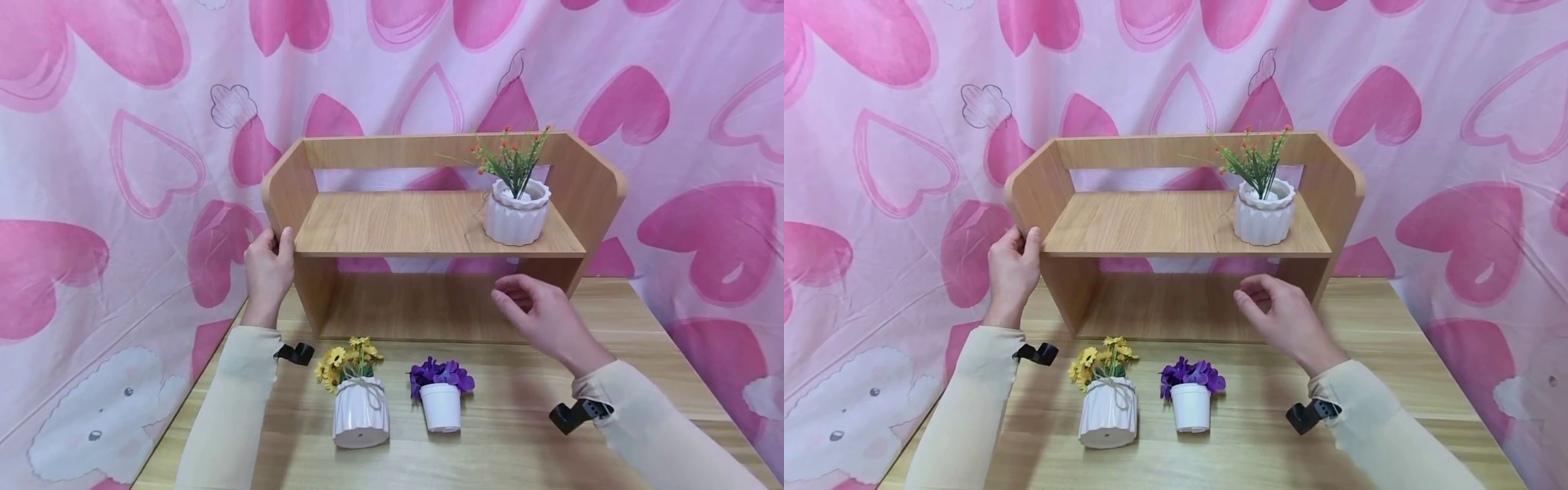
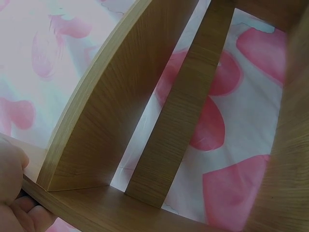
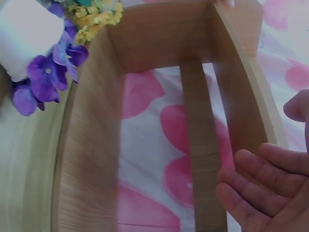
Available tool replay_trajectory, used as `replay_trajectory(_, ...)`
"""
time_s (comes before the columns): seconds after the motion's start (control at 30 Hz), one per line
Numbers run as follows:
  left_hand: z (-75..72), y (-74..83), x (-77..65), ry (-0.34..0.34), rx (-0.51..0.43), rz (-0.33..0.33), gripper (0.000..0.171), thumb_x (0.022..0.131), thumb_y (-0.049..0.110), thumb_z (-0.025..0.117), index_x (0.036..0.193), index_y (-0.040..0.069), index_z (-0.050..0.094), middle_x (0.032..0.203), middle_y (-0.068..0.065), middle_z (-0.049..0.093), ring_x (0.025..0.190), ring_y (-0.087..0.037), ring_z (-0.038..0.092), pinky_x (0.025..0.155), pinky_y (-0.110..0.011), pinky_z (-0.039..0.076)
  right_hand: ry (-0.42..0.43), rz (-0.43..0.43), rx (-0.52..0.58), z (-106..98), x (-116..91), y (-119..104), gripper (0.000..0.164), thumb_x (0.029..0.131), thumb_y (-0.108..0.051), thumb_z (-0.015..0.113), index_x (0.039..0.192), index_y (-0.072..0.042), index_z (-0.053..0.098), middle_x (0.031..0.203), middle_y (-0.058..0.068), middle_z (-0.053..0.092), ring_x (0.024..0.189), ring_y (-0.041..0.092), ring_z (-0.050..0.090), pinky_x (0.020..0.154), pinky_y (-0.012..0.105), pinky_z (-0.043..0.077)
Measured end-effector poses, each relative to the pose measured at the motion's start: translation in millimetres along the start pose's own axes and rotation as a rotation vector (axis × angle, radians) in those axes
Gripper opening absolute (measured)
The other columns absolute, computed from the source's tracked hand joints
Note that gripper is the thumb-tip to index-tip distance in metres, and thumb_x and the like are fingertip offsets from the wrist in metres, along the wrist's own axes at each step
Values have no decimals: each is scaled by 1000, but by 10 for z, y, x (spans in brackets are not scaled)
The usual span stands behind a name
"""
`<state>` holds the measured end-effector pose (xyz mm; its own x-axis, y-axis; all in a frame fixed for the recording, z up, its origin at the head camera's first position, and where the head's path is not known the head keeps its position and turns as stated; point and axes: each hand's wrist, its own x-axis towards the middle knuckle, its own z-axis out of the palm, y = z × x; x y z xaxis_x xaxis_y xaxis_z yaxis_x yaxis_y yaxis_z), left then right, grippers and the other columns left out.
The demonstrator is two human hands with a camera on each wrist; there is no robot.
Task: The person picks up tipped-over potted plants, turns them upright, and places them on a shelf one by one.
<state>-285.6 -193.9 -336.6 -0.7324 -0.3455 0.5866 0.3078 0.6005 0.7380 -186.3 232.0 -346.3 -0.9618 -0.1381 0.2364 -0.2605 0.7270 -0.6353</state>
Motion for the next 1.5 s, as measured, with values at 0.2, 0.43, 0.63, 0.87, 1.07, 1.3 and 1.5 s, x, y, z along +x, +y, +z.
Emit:
replay_trajectory(0.2,0,6,2,-15,-2,-11,34,109,24,61,93,-5,68,88,-26,71,82,-32,60,67,-20,37,-59,49,18,110,-71,28,40,108,-38,66,134,-8,69,125,13,75,104,24,71,85,31,58)
replay_trajectory(0.43,-5,9,-5,-20,3,-33,35,110,26,60,97,-4,69,98,-27,75,90,-34,65,69,-18,40,-87,57,34,273,-158,112,34,107,-34,68,129,-9,71,119,8,76,102,20,72,84,26,59)
replay_trajectory(0.63,-14,8,-13,-31,1,-43,34,110,26,60,98,-5,69,101,-27,76,93,-34,67,69,-14,41,-113,62,54,398,-239,170,34,107,-33,68,129,-7,72,118,8,77,102,19,72,89,37,63)
replay_trajectory(0.87,-14,11,-17,-18,7,-25,34,110,24,60,96,-5,69,96,-26,75,87,-32,65,67,-15,39,-133,61,54,541,-333,220,31,106,-31,71,125,-7,73,112,3,77,100,15,70,88,32,60)
replay_trajectory(1.07,6,24,-17,21,-14,17,32,108,20,61,89,-5,69,80,-22,68,76,-26,58,63,-15,37,-140,46,53,648,-395,251,24,105,-25,71,120,-8,75,108,1,78,98,12,70,90,39,61)
replay_trajectory(1.3,11,4,-2,20,-7,26,32,108,20,61,89,-5,68,80,-22,67,76,-26,57,64,-16,36,-192,126,60,759,-447,267,27,105,-29,70,123,-9,74,109,0,76,100,13,69,89,35,60)
replay_trajectory(1.5,15,6,-6,13,-7,16,31,108,20,61,92,-5,69,83,-24,69,79,-29,60,65,-16,37,-197,109,90,902,-527,285,26,104,-28,72,120,-8,75,105,-1,77,97,9,69,89,35,60)
